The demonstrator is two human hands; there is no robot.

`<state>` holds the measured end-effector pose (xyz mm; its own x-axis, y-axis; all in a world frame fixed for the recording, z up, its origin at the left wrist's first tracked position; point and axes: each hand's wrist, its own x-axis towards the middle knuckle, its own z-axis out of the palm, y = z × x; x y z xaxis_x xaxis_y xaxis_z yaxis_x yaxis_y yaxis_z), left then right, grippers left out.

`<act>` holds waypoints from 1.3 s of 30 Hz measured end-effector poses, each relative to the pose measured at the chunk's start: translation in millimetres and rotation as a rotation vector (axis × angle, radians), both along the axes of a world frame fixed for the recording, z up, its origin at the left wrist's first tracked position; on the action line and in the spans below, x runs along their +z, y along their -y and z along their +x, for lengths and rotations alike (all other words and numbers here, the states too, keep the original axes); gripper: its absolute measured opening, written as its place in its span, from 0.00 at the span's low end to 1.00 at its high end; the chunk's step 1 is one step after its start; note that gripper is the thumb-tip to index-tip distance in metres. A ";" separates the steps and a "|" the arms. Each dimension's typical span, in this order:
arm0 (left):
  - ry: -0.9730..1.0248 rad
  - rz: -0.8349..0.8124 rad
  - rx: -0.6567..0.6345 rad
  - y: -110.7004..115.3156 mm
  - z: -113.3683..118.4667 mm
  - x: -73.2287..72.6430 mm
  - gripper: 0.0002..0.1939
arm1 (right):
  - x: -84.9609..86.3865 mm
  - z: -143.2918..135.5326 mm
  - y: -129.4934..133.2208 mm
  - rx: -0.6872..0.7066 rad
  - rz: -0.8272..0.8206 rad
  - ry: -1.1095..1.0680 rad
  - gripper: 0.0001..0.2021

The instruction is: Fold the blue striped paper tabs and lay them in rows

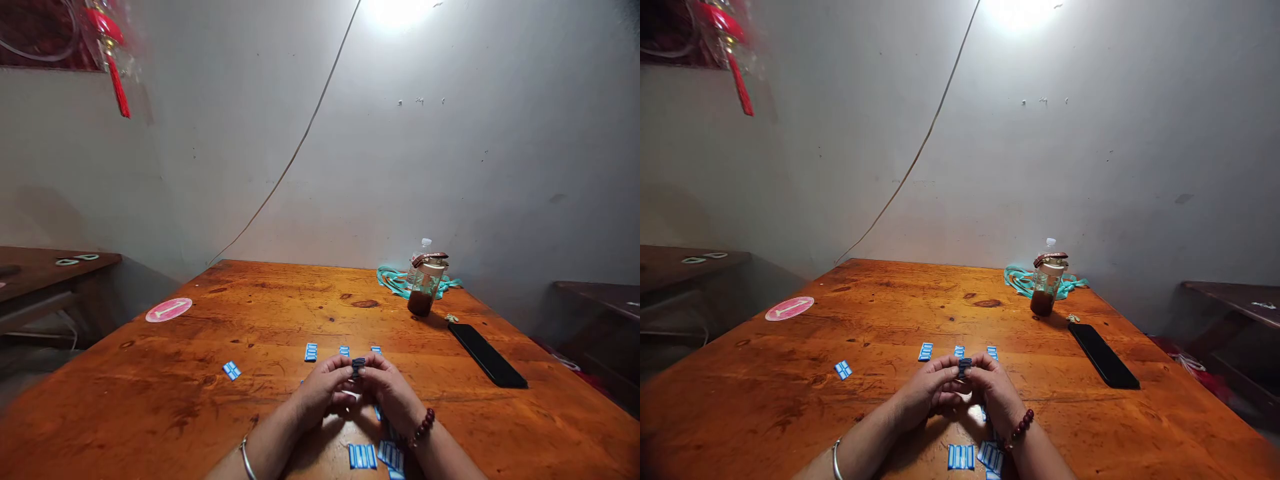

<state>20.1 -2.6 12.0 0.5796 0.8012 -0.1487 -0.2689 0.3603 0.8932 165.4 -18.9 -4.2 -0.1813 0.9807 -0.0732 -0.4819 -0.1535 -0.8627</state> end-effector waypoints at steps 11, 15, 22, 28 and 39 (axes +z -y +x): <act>0.184 -0.136 -0.080 -1.6 -3.2 -2.7 0.11 | 10.0 -7.7 6.3 0.015 0.075 0.020 0.09; 0.037 -0.045 -0.015 -3.5 -1.4 -5.6 0.14 | 11.0 -9.8 7.1 -0.020 0.099 0.099 0.12; -0.135 0.098 0.079 -3.9 2.3 -2.5 0.19 | 1.5 -7.0 2.3 -0.134 0.220 0.281 0.11; -0.099 0.165 0.112 -2.7 3.8 -3.7 0.16 | -3.3 -1.0 -2.7 -0.129 0.122 0.217 0.11; -0.103 0.165 0.134 -6.0 3.9 -6.5 0.14 | 1.9 -3.4 3.8 -0.305 0.379 0.674 0.13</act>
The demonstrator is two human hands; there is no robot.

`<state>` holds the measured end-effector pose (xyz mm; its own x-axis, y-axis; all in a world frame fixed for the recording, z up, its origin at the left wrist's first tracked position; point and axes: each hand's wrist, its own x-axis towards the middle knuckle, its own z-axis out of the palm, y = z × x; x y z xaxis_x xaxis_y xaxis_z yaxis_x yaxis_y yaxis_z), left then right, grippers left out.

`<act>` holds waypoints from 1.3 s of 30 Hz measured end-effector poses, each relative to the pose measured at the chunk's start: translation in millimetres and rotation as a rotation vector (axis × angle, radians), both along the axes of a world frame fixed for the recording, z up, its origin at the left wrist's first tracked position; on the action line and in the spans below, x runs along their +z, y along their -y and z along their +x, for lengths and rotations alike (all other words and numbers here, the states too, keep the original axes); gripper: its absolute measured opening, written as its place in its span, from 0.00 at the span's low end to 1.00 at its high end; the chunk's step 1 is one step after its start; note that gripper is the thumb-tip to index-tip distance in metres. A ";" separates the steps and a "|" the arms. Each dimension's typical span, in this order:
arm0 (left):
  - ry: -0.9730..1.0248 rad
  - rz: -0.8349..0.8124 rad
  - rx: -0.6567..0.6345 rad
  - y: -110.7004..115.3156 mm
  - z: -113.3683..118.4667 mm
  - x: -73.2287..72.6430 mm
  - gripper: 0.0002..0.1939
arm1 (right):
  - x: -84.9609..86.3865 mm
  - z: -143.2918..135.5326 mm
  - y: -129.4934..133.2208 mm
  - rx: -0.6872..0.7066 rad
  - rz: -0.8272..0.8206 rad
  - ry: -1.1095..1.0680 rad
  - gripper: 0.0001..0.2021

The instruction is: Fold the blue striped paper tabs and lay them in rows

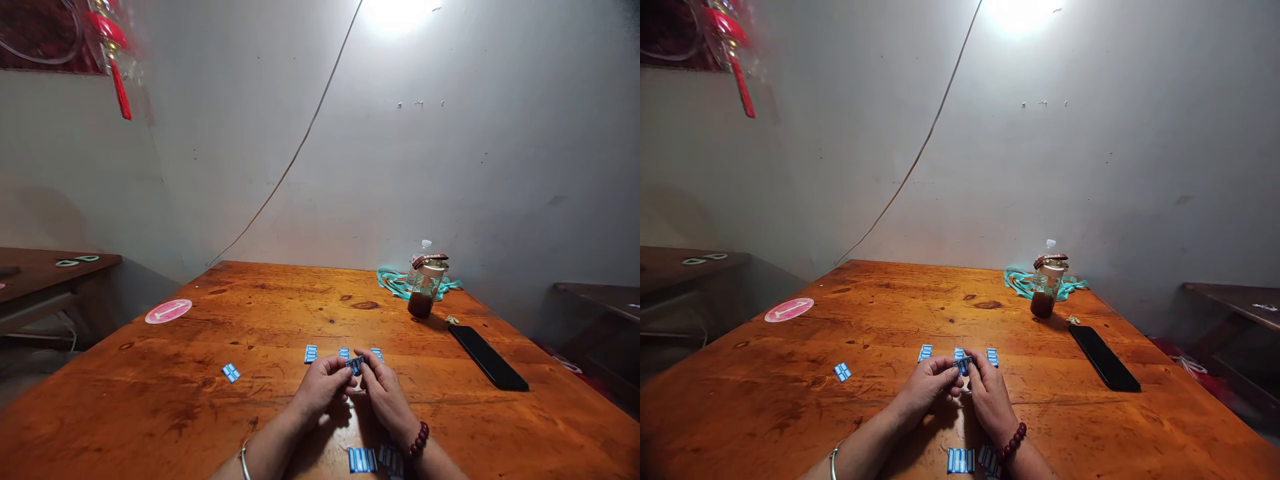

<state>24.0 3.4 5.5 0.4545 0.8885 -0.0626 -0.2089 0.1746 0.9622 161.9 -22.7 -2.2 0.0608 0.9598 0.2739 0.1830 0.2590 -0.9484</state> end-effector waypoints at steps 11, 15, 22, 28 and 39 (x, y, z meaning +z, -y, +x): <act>0.006 -0.086 0.031 -1.8 -3.4 1.2 0.12 | 1.1 -4.1 1.1 0.046 -0.085 -0.124 0.12; 0.058 -0.124 0.033 -0.2 -3.6 1.3 0.09 | -0.2 -1.9 -4.1 0.072 -0.220 -0.341 0.13; 0.025 -0.108 0.029 -0.4 -6.6 5.0 0.12 | 2.1 9.7 -8.6 0.048 -0.269 -0.419 0.10; 0.004 0.055 0.362 -16.4 -26.4 21.0 0.14 | 8.0 16.0 -18.2 0.143 -0.385 0.277 0.01; -0.043 0.155 0.355 -17.6 -26.7 15.8 0.13 | -1.4 -8.1 -24.7 0.123 -0.272 0.732 0.06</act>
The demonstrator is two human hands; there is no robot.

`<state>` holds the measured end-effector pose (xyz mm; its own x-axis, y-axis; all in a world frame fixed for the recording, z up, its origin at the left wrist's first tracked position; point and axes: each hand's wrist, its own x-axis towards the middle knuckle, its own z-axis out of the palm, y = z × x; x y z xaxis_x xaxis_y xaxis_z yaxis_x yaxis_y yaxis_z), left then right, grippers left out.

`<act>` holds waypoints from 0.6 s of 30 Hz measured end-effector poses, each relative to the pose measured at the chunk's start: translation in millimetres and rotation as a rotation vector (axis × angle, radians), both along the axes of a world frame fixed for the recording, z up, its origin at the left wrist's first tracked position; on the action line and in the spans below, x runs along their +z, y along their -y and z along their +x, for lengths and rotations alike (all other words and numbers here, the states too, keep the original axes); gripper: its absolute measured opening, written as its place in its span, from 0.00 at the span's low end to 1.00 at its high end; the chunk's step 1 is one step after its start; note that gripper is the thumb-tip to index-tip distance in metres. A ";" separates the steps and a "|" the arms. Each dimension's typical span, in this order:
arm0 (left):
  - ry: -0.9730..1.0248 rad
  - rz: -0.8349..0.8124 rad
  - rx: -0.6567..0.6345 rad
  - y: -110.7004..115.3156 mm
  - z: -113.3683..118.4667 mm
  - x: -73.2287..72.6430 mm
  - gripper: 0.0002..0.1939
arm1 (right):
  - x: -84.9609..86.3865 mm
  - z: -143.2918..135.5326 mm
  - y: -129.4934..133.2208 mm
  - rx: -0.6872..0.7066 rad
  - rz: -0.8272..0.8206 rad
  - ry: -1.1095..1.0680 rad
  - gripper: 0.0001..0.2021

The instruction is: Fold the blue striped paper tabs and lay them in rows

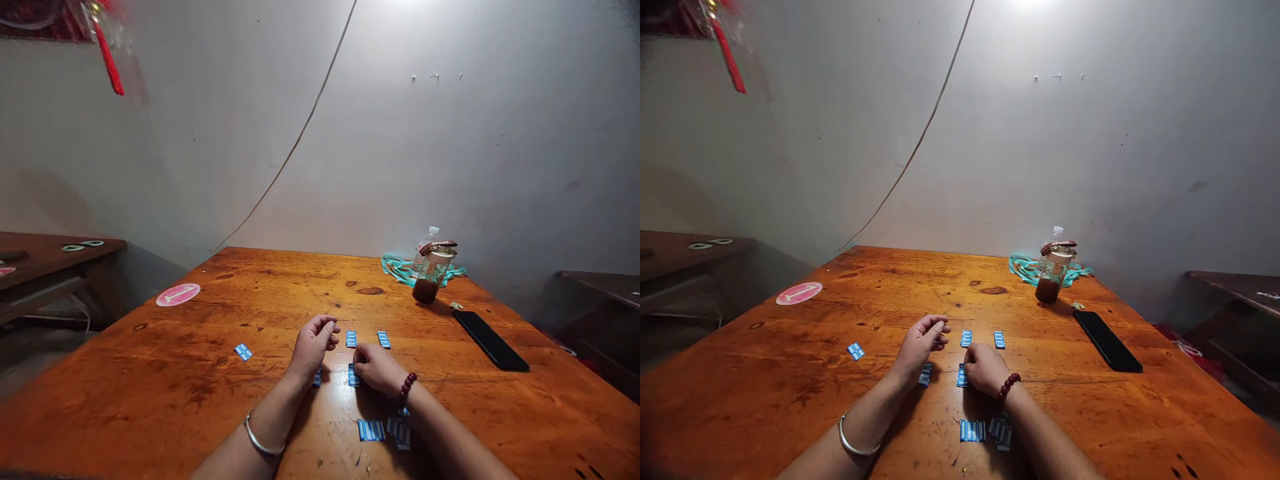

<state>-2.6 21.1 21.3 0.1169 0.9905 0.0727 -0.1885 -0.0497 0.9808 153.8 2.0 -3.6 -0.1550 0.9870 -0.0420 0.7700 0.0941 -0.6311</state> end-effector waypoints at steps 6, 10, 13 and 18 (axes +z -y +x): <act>0.003 0.002 -0.016 1.1 3.1 0.3 0.12 | -4.1 -1.0 5.3 -0.014 0.041 0.028 0.07; -0.022 0.000 0.010 0.2 4.6 -0.8 0.13 | -5.8 -2.8 5.7 -0.015 0.040 -0.017 0.11; -0.058 0.035 0.023 -0.6 3.2 -2.1 0.14 | 5.8 3.8 6.9 0.004 0.001 -0.078 0.11; -0.195 0.161 0.058 2.7 0.6 2.0 0.14 | 46.1 49.6 19.0 -0.003 0.069 -0.326 0.08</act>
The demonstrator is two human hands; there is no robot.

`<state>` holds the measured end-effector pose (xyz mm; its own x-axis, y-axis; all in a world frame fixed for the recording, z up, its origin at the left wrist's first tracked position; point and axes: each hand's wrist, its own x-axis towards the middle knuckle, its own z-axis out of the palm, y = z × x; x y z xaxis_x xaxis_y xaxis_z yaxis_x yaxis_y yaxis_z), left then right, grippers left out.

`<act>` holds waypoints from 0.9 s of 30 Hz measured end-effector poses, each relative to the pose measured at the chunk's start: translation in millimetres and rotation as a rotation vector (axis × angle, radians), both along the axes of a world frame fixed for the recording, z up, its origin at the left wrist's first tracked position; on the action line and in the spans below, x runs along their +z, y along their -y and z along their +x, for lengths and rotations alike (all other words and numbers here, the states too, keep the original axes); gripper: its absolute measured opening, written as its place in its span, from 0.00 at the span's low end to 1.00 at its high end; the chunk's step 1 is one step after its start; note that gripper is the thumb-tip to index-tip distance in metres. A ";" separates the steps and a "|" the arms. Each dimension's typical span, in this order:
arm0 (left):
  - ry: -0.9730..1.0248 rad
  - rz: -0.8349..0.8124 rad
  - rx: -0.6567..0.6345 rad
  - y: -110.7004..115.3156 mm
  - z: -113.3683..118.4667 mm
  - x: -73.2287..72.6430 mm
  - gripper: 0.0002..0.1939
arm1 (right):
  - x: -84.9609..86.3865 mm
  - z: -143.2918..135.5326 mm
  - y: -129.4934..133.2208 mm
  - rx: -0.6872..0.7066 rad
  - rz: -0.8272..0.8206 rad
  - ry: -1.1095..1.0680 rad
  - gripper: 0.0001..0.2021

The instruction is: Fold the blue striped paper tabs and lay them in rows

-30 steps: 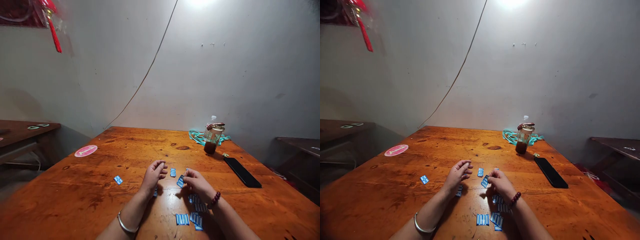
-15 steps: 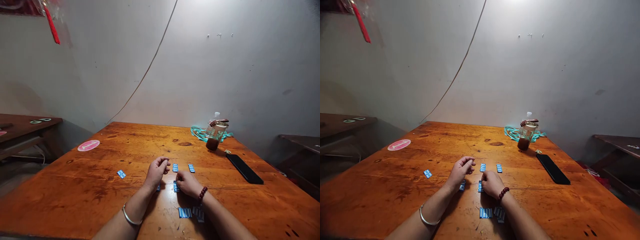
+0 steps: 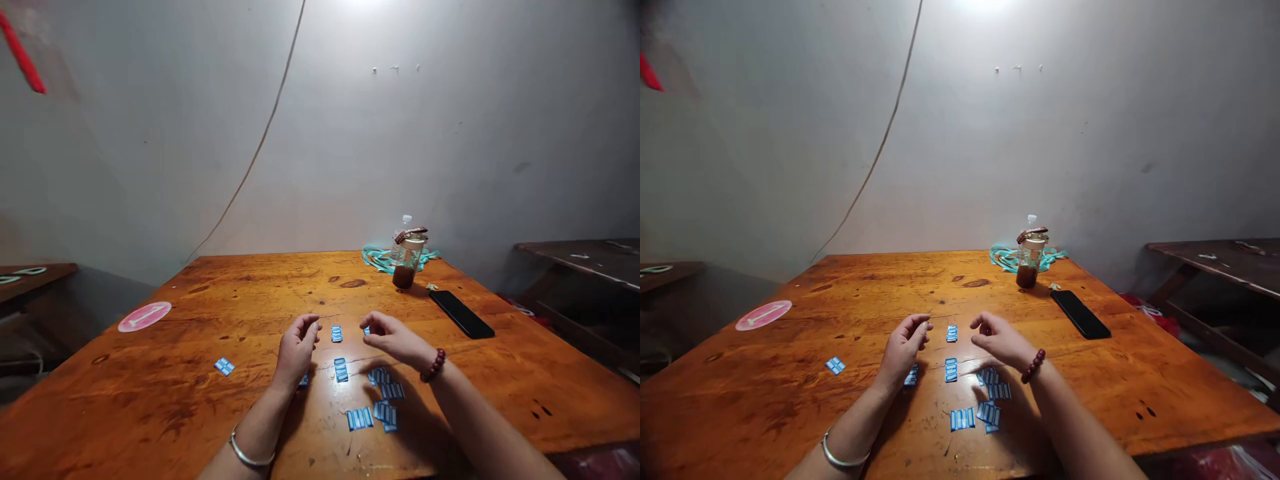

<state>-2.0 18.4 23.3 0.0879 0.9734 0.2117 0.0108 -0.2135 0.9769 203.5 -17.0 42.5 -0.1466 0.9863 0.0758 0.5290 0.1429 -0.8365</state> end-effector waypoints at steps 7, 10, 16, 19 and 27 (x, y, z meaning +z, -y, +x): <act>-0.369 0.249 -0.381 32.7 16.4 10.6 0.09 | -16.0 39.6 37.0 -0.005 -0.152 0.255 0.13; -0.532 0.340 -0.501 45.2 22.8 10.3 0.07 | -27.8 35.0 44.2 0.014 -0.072 0.379 0.13; -0.631 0.359 -0.496 41.9 23.5 5.7 0.08 | -32.1 27.4 34.8 -0.004 -0.097 0.384 0.12; -0.618 0.341 -0.474 38.4 23.5 5.3 0.09 | -35.4 27.0 29.9 -0.009 -0.151 0.372 0.08; -0.550 0.298 -0.430 35.4 23.2 2.6 0.09 | -41.9 32.4 39.8 -0.046 -0.141 0.174 0.02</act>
